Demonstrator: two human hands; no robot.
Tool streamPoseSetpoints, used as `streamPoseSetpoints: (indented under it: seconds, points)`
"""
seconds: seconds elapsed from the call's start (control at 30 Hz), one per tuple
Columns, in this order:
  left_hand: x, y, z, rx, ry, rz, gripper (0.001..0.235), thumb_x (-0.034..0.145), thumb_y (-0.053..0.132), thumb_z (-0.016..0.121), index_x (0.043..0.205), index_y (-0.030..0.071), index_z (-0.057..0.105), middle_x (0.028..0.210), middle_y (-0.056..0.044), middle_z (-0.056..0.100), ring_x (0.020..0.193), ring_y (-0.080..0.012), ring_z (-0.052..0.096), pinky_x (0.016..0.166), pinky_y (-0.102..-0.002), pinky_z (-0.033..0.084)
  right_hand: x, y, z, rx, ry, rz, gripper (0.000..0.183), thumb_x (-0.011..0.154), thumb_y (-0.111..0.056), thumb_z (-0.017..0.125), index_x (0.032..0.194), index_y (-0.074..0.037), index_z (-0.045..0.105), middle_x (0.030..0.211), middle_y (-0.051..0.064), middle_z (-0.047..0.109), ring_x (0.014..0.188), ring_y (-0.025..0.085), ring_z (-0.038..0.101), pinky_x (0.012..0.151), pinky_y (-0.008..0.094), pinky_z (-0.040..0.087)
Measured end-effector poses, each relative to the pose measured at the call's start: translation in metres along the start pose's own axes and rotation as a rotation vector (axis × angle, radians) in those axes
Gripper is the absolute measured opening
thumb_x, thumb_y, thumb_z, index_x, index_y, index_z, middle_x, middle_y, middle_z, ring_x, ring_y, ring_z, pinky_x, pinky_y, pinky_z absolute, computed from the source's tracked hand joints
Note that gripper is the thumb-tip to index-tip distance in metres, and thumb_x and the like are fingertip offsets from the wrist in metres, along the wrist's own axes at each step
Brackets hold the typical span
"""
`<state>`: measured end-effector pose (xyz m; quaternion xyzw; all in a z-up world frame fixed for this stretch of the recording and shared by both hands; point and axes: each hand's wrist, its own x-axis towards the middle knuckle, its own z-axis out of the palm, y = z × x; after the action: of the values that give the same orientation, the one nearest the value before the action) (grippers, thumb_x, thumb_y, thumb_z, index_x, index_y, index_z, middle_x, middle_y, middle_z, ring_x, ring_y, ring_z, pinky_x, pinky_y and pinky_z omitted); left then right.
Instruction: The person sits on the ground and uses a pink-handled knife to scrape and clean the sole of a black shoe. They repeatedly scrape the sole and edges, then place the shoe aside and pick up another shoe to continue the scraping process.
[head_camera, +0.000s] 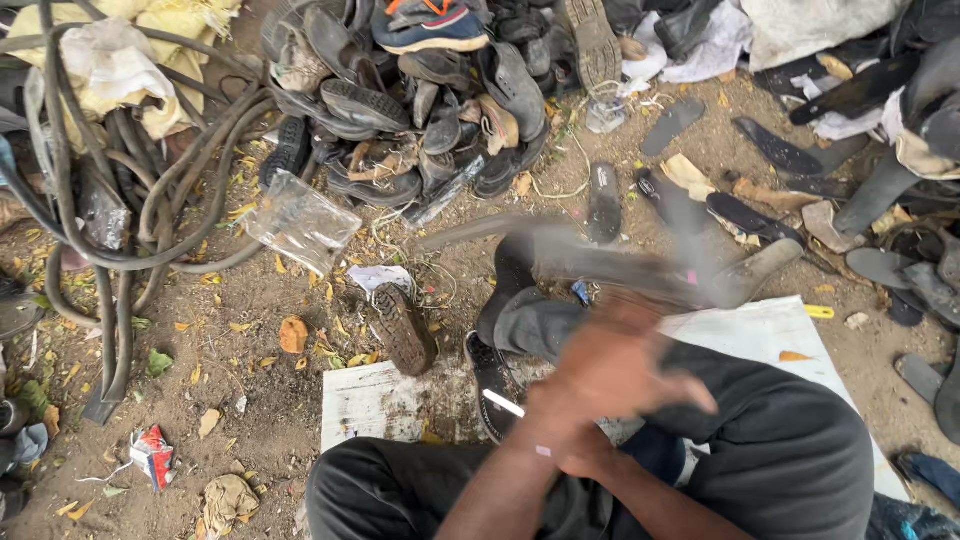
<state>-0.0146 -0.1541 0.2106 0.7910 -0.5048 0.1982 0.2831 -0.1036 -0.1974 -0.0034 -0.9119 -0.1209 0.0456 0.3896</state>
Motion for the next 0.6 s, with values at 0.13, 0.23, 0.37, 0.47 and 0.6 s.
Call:
streamPoseSetpoints:
  seconds: [0.13, 0.23, 0.37, 0.47, 0.6]
  points:
    - [-0.011, 0.000, 0.031, -0.532, -0.062, -0.533, 0.079, 0.087, 0.066, 0.069, 0.124, -0.004, 0.068, 0.151, -0.022, 0.062, 0.141, -0.0356, 0.058, 0.116, -0.047, 0.049, -0.005, 0.017, -0.007, -0.031, 0.373, -0.482, 0.037, 0.102, -0.026, 0.062, 0.132, -0.006, 0.055, 0.108, 0.024, 0.071, 0.098, 0.040, 0.069, 0.080, 0.048, 0.053]
    - [-0.087, -0.058, 0.026, -0.025, 0.197, -1.190, 0.049, 0.092, 0.043, 0.063, 0.130, 0.012, 0.073, 0.138, -0.027, 0.055, 0.133, -0.0391, 0.051, 0.105, -0.050, 0.048, 0.003, 0.009, -0.017, -0.040, -0.104, 0.336, 0.025, 0.101, -0.025, 0.054, 0.122, -0.017, 0.066, 0.092, 0.014, 0.073, 0.085, 0.033, 0.073, 0.076, 0.049, 0.054]
    - [-0.204, -0.108, 0.058, -0.109, -0.430, -1.634, 0.053, 0.100, 0.051, 0.058, 0.123, 0.005, 0.067, 0.123, -0.028, 0.069, 0.119, -0.0438, 0.066, 0.103, -0.050, 0.052, 0.014, -0.017, -0.029, 0.096, 0.037, 0.340, 0.028, 0.097, -0.020, 0.059, 0.124, -0.016, 0.063, 0.086, 0.016, 0.072, 0.076, 0.035, 0.071, 0.067, 0.050, 0.051]
    - [-0.256, -0.114, 0.084, -0.166, -0.176, -1.456, 0.042, 0.102, 0.039, 0.060, 0.106, -0.001, 0.073, 0.099, -0.027, 0.076, 0.095, -0.0439, 0.074, 0.087, -0.050, 0.058, 0.018, -0.031, -0.038, 0.141, -0.008, 0.408, 0.020, 0.100, -0.021, 0.058, 0.118, -0.015, 0.064, 0.083, 0.013, 0.073, 0.071, 0.031, 0.073, 0.067, 0.046, 0.051]
    - [-0.286, -0.142, -0.016, -0.486, 0.113, -1.543, 0.020, 0.096, 0.015, 0.071, 0.106, -0.001, 0.077, 0.097, -0.016, 0.080, 0.092, -0.0279, 0.072, 0.086, -0.038, 0.054, 0.012, -0.028, -0.053, 0.181, 0.230, 0.328, 0.028, 0.095, -0.021, 0.066, 0.121, -0.014, 0.066, 0.087, 0.013, 0.076, 0.075, 0.028, 0.075, 0.067, 0.041, 0.056]
